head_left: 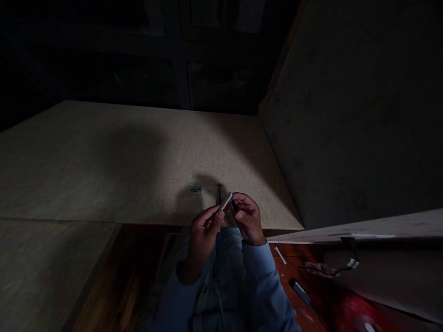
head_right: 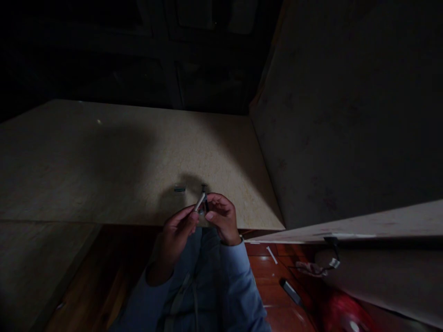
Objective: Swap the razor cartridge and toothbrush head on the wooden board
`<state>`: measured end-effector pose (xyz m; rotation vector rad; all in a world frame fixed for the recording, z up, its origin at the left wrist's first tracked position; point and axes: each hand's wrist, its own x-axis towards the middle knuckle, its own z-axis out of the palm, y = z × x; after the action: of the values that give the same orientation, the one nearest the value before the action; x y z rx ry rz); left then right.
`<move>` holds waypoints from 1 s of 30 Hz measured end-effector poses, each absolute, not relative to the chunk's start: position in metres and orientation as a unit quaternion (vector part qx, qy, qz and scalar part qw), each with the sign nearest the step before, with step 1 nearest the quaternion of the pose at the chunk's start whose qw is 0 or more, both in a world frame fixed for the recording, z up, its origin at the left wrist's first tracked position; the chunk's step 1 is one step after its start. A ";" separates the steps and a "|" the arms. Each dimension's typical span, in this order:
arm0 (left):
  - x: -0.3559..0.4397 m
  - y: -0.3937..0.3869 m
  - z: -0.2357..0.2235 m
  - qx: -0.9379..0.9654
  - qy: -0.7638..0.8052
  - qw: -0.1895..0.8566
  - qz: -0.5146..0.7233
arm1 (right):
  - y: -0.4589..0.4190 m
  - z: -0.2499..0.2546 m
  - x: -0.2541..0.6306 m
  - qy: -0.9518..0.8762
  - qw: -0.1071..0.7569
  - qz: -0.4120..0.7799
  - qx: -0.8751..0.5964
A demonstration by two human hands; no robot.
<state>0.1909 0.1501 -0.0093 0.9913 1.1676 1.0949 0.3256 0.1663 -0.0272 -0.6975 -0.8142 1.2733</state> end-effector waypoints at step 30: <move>0.195 0.169 -0.007 0.346 0.419 0.696 0.469 | 0.166 -0.027 0.330 -0.497 0.629 0.346 -0.488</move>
<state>0.1953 0.1686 -0.0075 0.7728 0.9338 1.0457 0.3296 0.1664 -0.0273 -1.1176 -1.1379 0.7925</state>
